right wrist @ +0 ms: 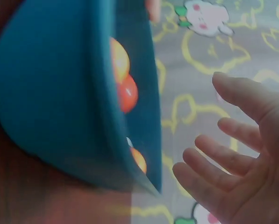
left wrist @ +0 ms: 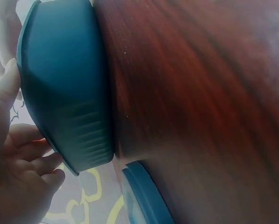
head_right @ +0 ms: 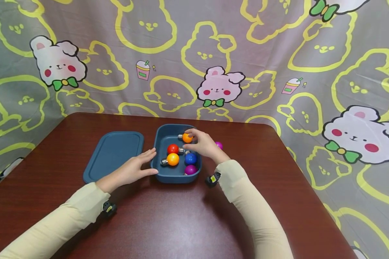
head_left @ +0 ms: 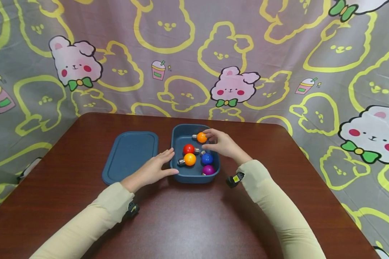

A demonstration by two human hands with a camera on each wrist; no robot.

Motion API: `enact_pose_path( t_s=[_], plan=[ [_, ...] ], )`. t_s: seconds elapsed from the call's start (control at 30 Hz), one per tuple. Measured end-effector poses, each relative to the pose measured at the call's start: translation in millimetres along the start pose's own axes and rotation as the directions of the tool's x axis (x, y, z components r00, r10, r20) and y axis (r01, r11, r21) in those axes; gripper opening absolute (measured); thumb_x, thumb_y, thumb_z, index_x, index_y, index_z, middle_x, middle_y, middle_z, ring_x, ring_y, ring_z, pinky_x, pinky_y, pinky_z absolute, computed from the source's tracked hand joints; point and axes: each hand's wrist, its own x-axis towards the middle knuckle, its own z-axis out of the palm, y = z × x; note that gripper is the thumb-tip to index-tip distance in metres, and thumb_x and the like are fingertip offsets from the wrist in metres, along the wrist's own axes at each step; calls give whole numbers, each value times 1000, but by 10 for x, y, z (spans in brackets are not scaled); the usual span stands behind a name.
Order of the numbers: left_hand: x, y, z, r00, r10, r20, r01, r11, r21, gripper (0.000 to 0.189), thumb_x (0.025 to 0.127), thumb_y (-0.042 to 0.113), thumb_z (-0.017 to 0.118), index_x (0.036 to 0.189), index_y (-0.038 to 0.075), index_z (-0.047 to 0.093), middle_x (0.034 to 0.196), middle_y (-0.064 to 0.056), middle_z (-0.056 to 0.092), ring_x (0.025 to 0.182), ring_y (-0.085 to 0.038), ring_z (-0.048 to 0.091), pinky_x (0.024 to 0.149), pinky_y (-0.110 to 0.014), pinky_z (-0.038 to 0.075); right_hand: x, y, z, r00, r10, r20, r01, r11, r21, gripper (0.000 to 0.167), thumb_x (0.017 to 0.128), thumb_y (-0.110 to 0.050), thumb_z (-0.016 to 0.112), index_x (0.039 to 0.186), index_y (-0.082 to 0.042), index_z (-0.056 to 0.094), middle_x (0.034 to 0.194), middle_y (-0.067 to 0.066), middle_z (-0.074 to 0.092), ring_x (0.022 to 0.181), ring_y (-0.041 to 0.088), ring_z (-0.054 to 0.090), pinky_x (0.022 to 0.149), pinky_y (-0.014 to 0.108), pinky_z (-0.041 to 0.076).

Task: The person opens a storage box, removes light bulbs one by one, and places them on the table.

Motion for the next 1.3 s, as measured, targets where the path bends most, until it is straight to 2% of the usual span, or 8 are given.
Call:
enact_pose_path(
  t_s=[0.27, 0.5, 0.8, 1.0, 1.3],
  plan=[
    [-3, -6, 0, 1000, 18, 3, -18, 1000, -4, 80, 83, 44, 65, 141, 0, 32, 149, -12, 23, 135, -29, 21, 103, -52, 23, -10, -51, 286, 990, -72, 119, 71, 997, 11, 51, 81, -19, 72, 126, -6, 54, 119, 15, 57, 106, 30, 53, 86, 39, 46],
    [-5, -27, 9, 1000, 18, 7, -18, 1000, -13, 77, 84, 41, 65, 141, 0, 32, 149, -11, 23, 135, -29, 20, 103, -52, 22, -4, -60, 465, 974, -84, 210, 91, 996, -23, 49, 82, -21, 71, 125, -5, 55, 121, 11, 57, 105, 28, 54, 88, 39, 45],
    [-8, -37, 13, 999, 41, 4, -41, 999, 0, 76, 85, 40, 64, 141, -1, 32, 149, -13, 23, 135, -29, 20, 103, -52, 22, 37, -60, 564, 969, -111, 222, 137, 985, -104, 43, 83, -21, 71, 122, -9, 58, 121, 7, 56, 103, 24, 52, 87, 36, 44],
    [-8, -36, 10, 999, 42, 5, -42, 999, 4, 75, 86, 41, 63, 140, -2, 32, 148, -14, 23, 135, -31, 21, 103, -53, 22, 40, -63, 629, 961, -133, 241, 171, 975, -141, 39, 82, -19, 71, 119, -10, 61, 113, 7, 56, 98, 27, 53, 84, 34, 45],
    [-14, -27, 9, 999, 49, 5, -49, 999, 4, 76, 86, 42, 61, 141, -2, 32, 149, -14, 22, 135, -31, 20, 103, -52, 22, 39, -89, 724, 956, -170, 241, 211, 965, -157, 35, 80, -15, 73, 112, -10, 61, 104, 5, 60, 94, 21, 53, 83, 33, 44]
  ],
)
